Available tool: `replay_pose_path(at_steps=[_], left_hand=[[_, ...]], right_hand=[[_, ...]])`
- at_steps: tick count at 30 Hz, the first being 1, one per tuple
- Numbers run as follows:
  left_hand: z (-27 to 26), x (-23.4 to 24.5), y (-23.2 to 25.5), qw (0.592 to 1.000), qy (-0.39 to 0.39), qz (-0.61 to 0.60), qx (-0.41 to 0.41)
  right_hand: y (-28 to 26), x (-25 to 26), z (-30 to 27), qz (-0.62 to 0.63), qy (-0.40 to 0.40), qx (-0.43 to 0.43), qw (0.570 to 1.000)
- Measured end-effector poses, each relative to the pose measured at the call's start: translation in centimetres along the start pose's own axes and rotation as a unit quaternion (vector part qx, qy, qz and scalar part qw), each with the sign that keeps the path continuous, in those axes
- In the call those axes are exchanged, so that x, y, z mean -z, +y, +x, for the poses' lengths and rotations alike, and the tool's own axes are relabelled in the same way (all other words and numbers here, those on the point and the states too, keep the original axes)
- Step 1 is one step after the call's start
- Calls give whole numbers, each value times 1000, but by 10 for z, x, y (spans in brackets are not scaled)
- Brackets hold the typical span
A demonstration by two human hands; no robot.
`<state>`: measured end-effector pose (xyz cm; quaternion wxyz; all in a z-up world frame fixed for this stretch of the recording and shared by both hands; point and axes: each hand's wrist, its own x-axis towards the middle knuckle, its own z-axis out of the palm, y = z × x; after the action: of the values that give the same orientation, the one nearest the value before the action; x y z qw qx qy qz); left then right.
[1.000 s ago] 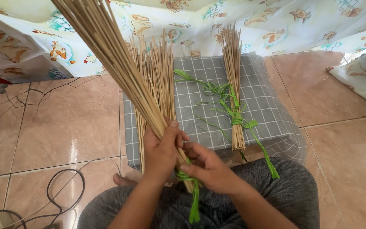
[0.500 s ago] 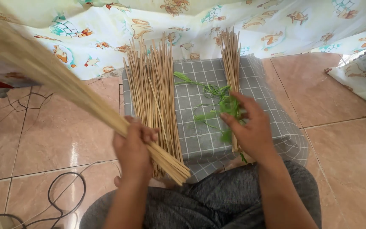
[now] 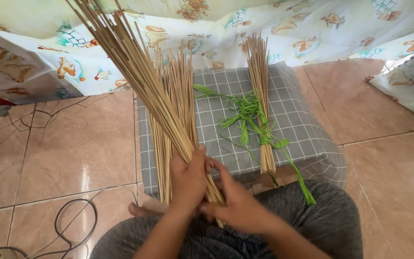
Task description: Bundling and tying thin wooden sticks together using green plastic strips.
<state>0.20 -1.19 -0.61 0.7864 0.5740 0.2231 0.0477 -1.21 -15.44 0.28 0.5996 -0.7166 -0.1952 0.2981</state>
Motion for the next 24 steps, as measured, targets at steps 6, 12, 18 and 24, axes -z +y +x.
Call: replay_pose_path(at_steps=[6,12,18,24], left_hand=[[-7,-1,23,993,-29,116,-10],[-1,2,30,976,-64,210,-1],[14,31,36,944,-32,327,-9],[42,36,57,906,-25,420,39]], right_hand=[[15,-20,-1,172,21,-58,983],[11,-12,3,255,-6,-39,966],[6,27,2,180,129,-54,974],[29,44,0,217,177,54,958]])
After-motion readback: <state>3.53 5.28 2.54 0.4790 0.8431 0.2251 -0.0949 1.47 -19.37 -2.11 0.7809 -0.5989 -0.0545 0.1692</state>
